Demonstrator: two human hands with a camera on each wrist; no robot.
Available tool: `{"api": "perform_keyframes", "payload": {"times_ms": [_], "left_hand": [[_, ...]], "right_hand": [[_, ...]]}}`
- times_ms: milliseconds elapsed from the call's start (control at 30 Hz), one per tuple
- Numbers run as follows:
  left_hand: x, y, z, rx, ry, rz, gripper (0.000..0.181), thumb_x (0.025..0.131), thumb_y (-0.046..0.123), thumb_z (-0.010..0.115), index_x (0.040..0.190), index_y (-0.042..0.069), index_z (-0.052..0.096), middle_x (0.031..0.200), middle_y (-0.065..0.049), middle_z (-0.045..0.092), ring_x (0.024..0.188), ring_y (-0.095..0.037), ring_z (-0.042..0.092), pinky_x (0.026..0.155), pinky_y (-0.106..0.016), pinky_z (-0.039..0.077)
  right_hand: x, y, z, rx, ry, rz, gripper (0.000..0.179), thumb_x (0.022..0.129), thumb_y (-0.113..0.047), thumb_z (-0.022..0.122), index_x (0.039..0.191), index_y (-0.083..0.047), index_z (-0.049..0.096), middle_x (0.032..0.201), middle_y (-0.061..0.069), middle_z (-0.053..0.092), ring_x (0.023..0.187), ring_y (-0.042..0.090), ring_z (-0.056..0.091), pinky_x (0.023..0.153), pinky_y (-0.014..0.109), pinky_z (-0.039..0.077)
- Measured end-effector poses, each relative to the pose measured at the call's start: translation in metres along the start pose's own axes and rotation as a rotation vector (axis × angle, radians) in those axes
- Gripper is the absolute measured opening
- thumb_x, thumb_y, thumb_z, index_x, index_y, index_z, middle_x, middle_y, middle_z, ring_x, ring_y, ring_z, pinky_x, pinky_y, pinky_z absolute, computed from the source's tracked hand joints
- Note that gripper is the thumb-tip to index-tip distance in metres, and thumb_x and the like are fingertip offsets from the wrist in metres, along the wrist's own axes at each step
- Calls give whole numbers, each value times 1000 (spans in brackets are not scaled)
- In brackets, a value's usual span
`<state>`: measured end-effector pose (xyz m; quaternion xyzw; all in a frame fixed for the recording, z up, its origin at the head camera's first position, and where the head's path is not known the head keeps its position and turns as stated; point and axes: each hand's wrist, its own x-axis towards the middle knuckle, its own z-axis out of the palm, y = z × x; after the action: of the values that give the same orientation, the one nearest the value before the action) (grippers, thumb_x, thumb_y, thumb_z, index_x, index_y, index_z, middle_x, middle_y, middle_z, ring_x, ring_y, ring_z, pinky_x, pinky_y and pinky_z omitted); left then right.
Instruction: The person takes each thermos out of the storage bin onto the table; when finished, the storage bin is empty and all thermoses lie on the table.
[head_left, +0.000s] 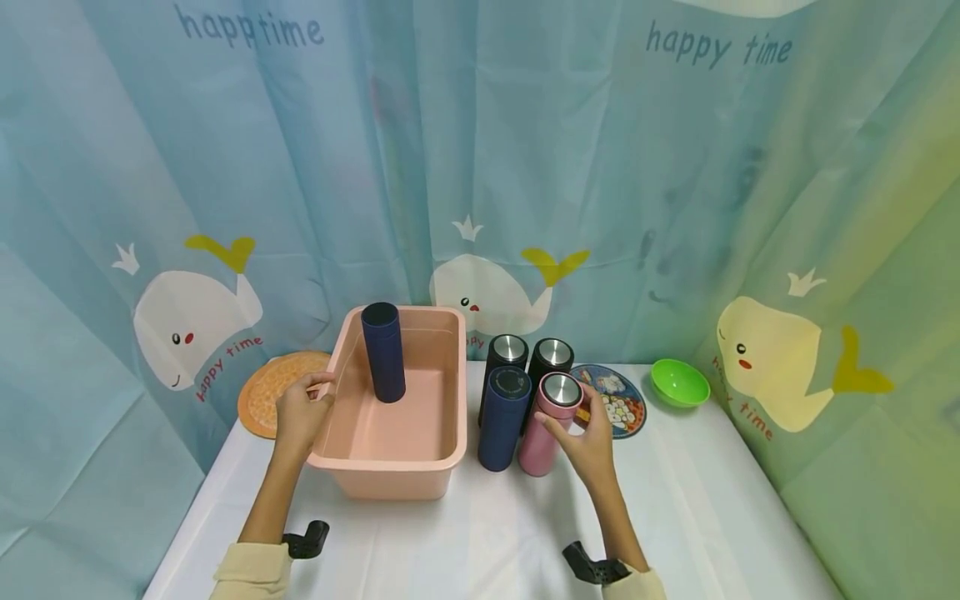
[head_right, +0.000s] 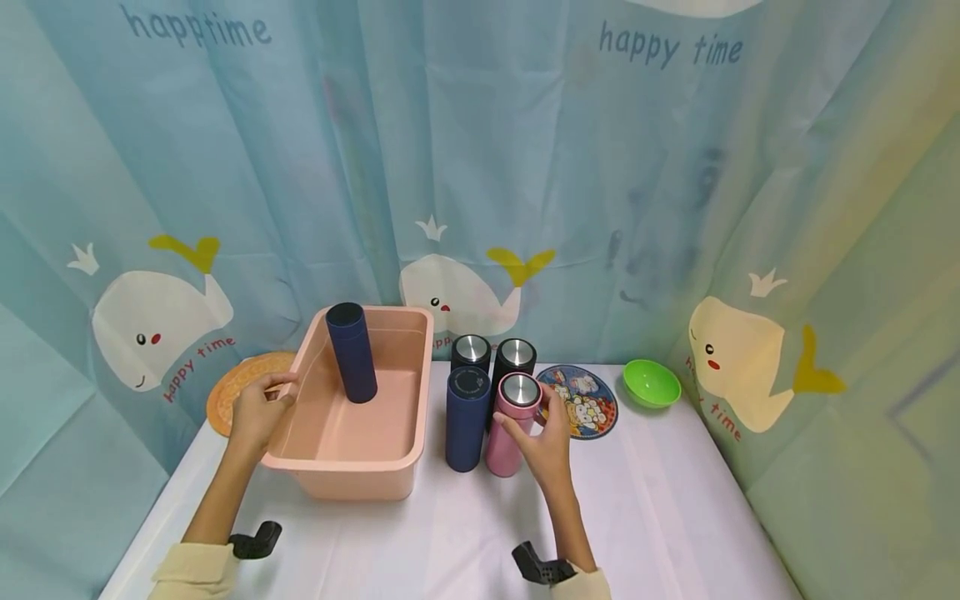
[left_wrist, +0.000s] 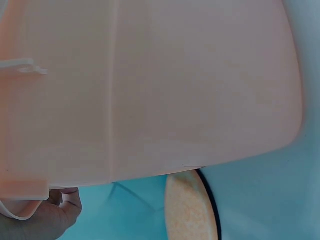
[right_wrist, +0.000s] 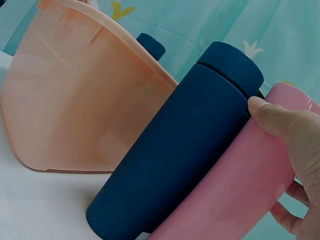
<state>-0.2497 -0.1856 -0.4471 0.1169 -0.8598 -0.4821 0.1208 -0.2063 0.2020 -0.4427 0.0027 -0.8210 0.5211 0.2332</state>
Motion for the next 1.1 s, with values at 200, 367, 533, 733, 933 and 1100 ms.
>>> {"api": "perform_keyframes", "payload": {"times_ms": [200,367,533,733,933,1100], "left_hand": [[-1,-1,1,-13,-4,-1,31,91,6,58,121,2,66,113,-25,66,97,-29,63,64,-20,48],[-1,0,0,-9,6,15,31,90,5,58,119,2,67,109,-25,67,95,-29,64,62,-19,46],[0,0,-1,-6,9,23,31,89,5,58,119,1,67,108,-25,68,94,-28,64,61,-19,46],[1,1,-1,-14,0,21,31,89,4,58,120,1,66,112,-26,67,97,-30,64,61,-18,47],[1,1,-1,-10,7,22,30,90,6,58,119,0,66,110,-26,67,96,-30,63,61,-18,46],[1,0,0,-21,7,20,30,90,6,58,119,0,66,110,-26,66,94,-29,63,60,-18,46]], "right_hand": [[-2,2,0,-6,-1,9,69,74,-7,83,132,6,49,123,20,60,104,16,54,87,35,52],[-1,2,0,-9,-9,12,69,75,-8,82,133,6,48,125,21,59,106,18,55,89,41,51],[-1,1,0,-3,-15,27,70,75,-8,82,134,5,47,126,20,59,104,12,52,91,43,50],[3,13,3,19,-7,24,71,75,-7,82,136,3,48,127,18,58,101,7,51,87,28,50],[12,38,8,62,9,9,75,74,-11,84,139,-6,47,129,11,58,104,8,53,83,15,46],[10,20,4,88,27,-37,73,74,-7,83,138,-2,48,128,17,58,107,13,54,84,15,47]]}}
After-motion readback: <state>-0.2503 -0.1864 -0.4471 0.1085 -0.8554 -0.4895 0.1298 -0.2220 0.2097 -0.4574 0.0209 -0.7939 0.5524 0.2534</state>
